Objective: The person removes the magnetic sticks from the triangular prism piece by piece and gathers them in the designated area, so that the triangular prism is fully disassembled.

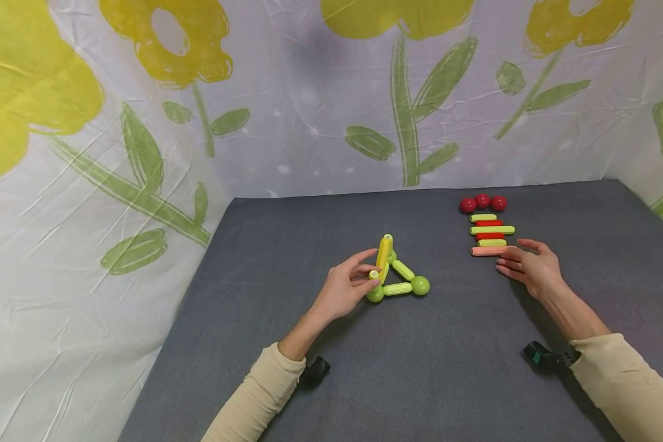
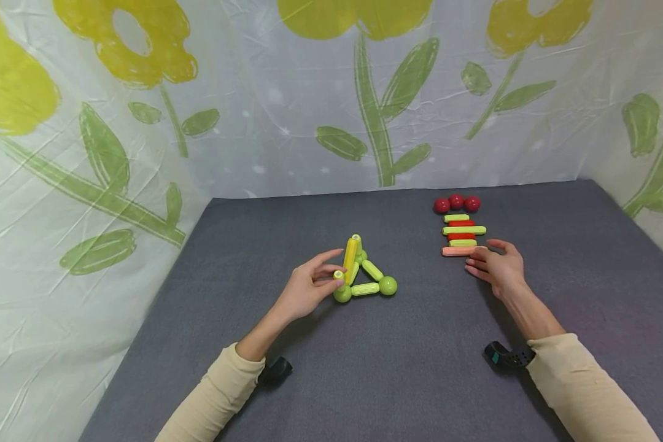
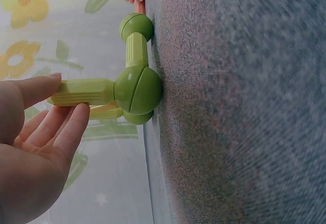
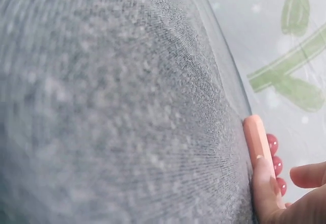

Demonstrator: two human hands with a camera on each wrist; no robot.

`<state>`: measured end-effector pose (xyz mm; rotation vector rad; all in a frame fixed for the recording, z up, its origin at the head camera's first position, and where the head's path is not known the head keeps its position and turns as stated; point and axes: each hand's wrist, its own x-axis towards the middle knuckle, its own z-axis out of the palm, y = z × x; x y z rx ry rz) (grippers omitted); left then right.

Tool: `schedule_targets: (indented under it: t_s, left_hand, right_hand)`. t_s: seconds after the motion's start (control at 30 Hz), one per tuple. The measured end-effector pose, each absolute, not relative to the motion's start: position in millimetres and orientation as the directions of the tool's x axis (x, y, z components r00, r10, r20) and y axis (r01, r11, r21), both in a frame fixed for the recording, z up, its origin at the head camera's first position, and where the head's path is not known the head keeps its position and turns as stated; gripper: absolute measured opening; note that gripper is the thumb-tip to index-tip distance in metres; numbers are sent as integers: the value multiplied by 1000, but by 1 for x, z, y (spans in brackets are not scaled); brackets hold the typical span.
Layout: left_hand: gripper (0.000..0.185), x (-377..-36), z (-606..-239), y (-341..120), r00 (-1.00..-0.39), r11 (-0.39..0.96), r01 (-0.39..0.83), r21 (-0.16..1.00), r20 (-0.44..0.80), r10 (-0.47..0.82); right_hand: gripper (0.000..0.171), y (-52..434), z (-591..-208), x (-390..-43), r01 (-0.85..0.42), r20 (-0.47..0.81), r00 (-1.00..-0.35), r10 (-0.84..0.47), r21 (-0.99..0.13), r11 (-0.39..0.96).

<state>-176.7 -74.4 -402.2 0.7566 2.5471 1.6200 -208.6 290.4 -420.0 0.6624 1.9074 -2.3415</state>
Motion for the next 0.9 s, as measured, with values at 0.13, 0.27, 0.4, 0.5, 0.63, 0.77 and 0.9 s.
schedule_targets:
  t_s: [0.13,0.27,0.4,0.5,0.63,0.77,0.9]
  left_hand:
    - [55,-176,-401,-75,-881,344,387,855,232,413]
    - [55,-176,-401,-75,-879,347,396,850,242,410]
    - [54,-176,-403,-75,-878,343,399,851,247,409]
    - [54,-176,-403,-75,-879,348,399,848,246,408]
    - [56,-176,-403,-75,-882,363,397,843,242,404]
    - [56,-176,-403,-74,-883,371,400,838,243,402]
    - [56,-176,-403,-73,-882,378,403,833,243,404]
  right_hand:
    - [60,286,-416,-207,304,-343,-908,240,-935,-185]
    - [67,280,-411,-205,292,-318,-916,245,-947,-137]
    - [66,273,-408,-205,237,-270,-945,185,-954,-183]
    - [55,268,-409,-207,186,-212,-973,93,-956,-228]
    - [37,258,-412,-213,124,-114,-992,-53,-960,-251]
    - [36,242,-414,-220,112,-61,-975,-215,-967,-230]
    - [45,224,-417,-229,139,-80,-944,-321,-977,-164]
